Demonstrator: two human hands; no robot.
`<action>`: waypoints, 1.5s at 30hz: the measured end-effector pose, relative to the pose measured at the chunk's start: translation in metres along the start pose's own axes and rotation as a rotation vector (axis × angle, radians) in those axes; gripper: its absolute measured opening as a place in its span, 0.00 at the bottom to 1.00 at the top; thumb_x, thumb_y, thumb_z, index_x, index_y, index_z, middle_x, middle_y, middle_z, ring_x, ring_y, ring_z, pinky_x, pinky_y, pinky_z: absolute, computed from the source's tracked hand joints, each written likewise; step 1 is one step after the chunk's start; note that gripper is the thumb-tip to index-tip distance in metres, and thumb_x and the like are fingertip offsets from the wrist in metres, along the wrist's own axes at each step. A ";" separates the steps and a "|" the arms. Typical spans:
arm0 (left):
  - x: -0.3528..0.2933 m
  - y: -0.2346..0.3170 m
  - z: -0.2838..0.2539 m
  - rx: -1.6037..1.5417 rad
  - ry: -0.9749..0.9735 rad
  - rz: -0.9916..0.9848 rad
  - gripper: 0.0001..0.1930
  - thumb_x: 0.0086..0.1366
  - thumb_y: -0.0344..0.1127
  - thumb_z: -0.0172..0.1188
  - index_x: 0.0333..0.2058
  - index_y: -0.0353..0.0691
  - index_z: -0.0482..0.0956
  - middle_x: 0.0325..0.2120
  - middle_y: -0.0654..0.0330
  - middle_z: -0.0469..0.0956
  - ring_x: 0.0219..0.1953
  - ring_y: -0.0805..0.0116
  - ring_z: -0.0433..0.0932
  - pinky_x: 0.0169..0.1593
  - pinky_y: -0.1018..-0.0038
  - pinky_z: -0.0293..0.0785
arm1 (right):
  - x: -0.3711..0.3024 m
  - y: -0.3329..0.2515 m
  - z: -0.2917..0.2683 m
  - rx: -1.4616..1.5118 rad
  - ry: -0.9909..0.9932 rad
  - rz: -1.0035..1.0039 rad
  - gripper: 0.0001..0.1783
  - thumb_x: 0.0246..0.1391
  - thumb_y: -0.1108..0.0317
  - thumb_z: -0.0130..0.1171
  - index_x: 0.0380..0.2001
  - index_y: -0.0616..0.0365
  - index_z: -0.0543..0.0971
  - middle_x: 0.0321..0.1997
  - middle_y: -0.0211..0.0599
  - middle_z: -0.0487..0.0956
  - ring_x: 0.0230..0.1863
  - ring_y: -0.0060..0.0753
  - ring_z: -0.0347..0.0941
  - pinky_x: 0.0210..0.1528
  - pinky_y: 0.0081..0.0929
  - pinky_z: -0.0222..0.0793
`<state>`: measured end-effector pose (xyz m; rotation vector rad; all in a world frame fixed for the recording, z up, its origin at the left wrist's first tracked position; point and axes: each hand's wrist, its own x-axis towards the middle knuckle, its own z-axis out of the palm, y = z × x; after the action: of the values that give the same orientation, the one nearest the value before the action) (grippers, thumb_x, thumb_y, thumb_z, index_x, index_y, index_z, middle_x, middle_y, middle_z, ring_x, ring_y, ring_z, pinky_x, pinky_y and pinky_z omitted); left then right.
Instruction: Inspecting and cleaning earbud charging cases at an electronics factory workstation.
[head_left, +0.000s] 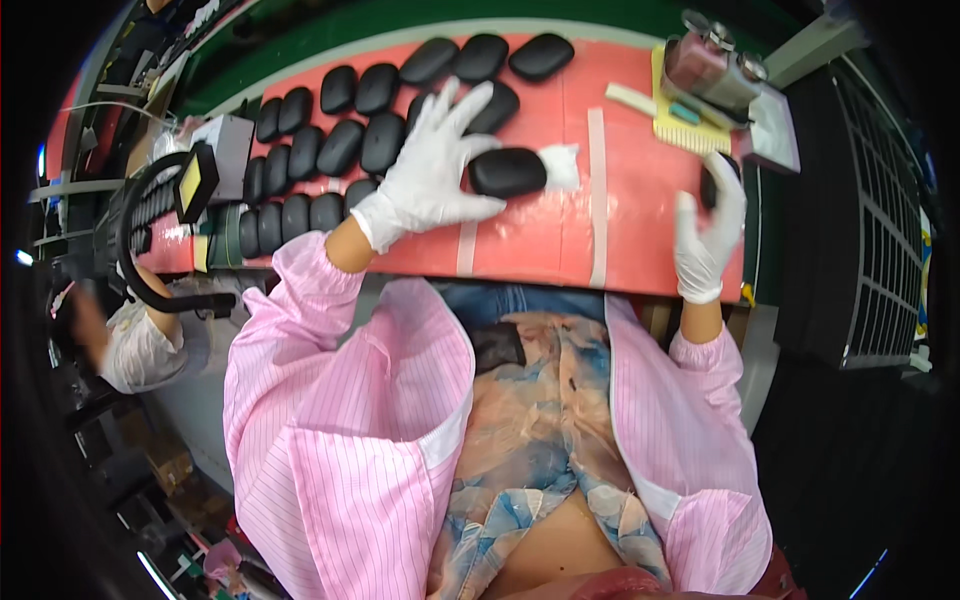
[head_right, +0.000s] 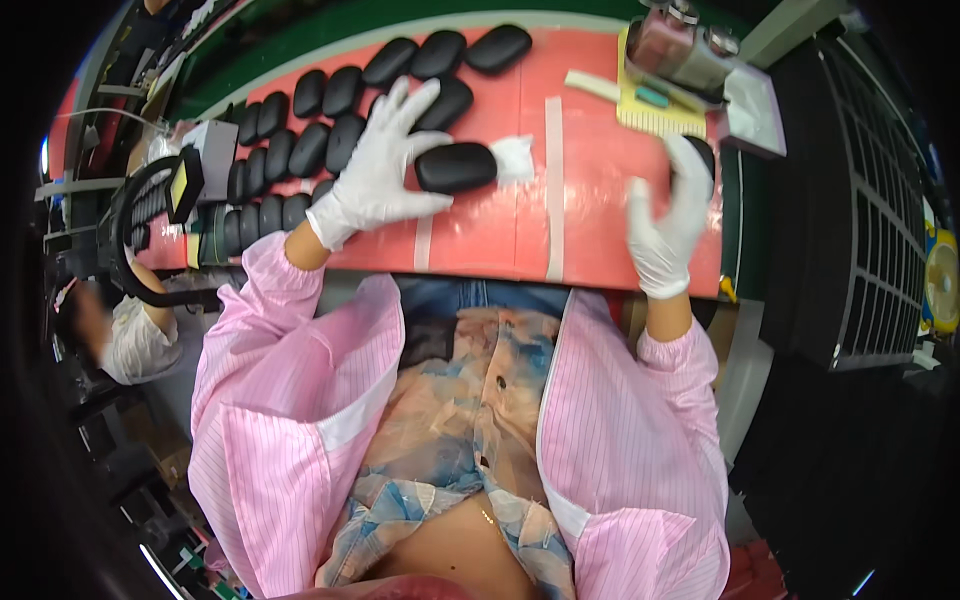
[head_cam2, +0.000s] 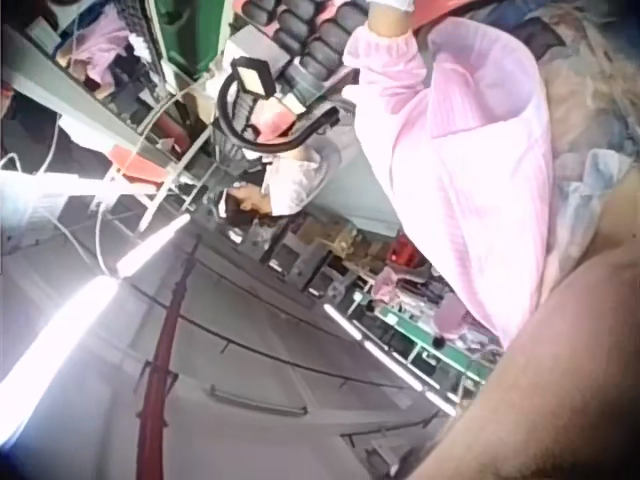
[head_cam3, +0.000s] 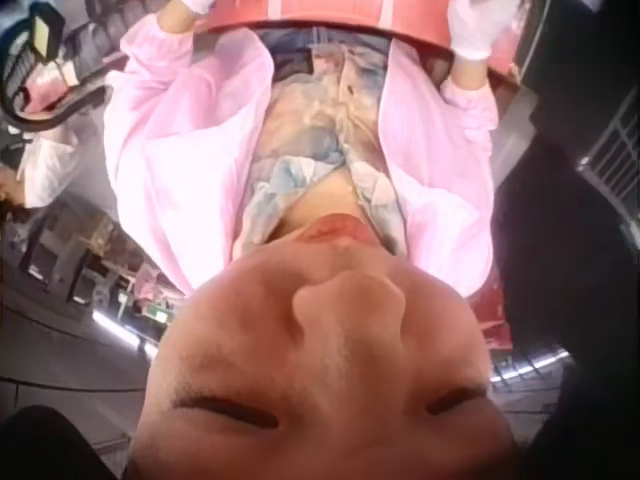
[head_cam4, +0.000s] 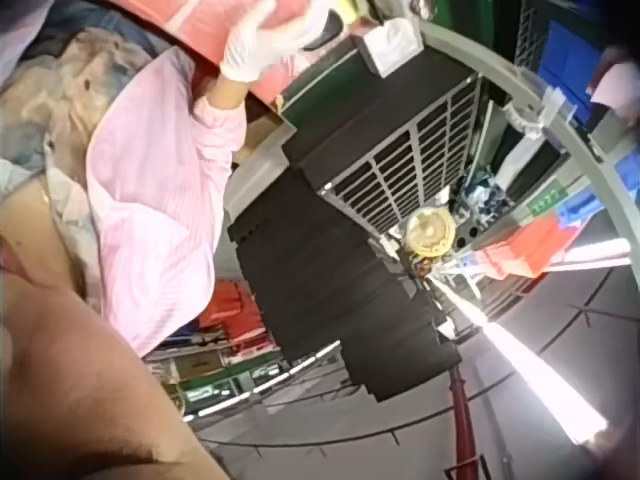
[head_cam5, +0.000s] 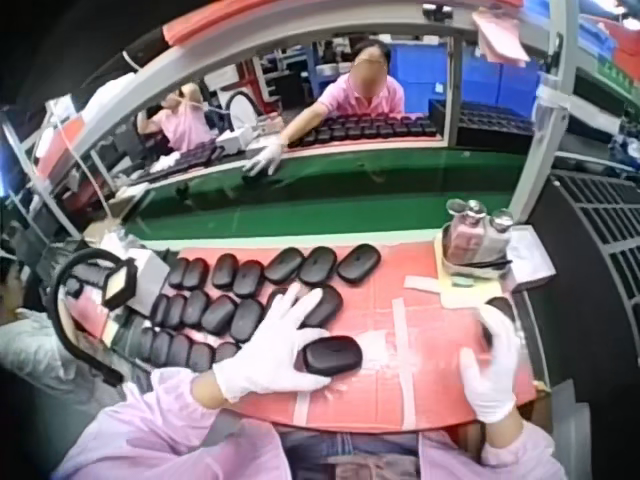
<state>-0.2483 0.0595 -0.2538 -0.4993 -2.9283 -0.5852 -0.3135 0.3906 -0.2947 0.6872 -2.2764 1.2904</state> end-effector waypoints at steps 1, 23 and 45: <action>-0.003 0.009 -0.004 0.001 0.042 0.013 0.32 0.41 0.52 0.70 0.45 0.40 0.82 0.66 0.49 0.56 0.70 0.36 0.43 0.69 0.46 0.44 | 0.004 -0.025 0.003 0.095 -0.247 -0.024 0.34 0.48 0.76 0.61 0.61 0.66 0.66 0.63 0.46 0.68 0.63 0.42 0.66 0.67 0.36 0.57; -0.095 0.060 -0.006 -1.119 -0.239 -0.468 0.08 0.65 0.27 0.55 0.41 0.36 0.81 0.36 0.60 0.81 0.42 0.73 0.78 0.49 0.77 0.73 | -0.009 -0.045 0.022 0.466 -0.334 0.338 0.25 0.52 0.71 0.67 0.54 0.61 0.74 0.48 0.31 0.80 0.47 0.22 0.74 0.52 0.21 0.69; -0.091 0.061 0.048 -1.355 -0.259 -0.402 0.16 0.68 0.29 0.50 0.51 0.34 0.78 0.48 0.56 0.79 0.46 0.71 0.78 0.51 0.75 0.73 | 0.001 -0.074 0.041 0.817 -0.295 0.458 0.25 0.52 0.73 0.66 0.55 0.60 0.74 0.50 0.29 0.78 0.50 0.22 0.73 0.55 0.23 0.68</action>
<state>-0.1447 0.1048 -0.2925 -0.0162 -2.3471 -2.6809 -0.2742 0.3218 -0.2653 0.6459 -2.1441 2.5485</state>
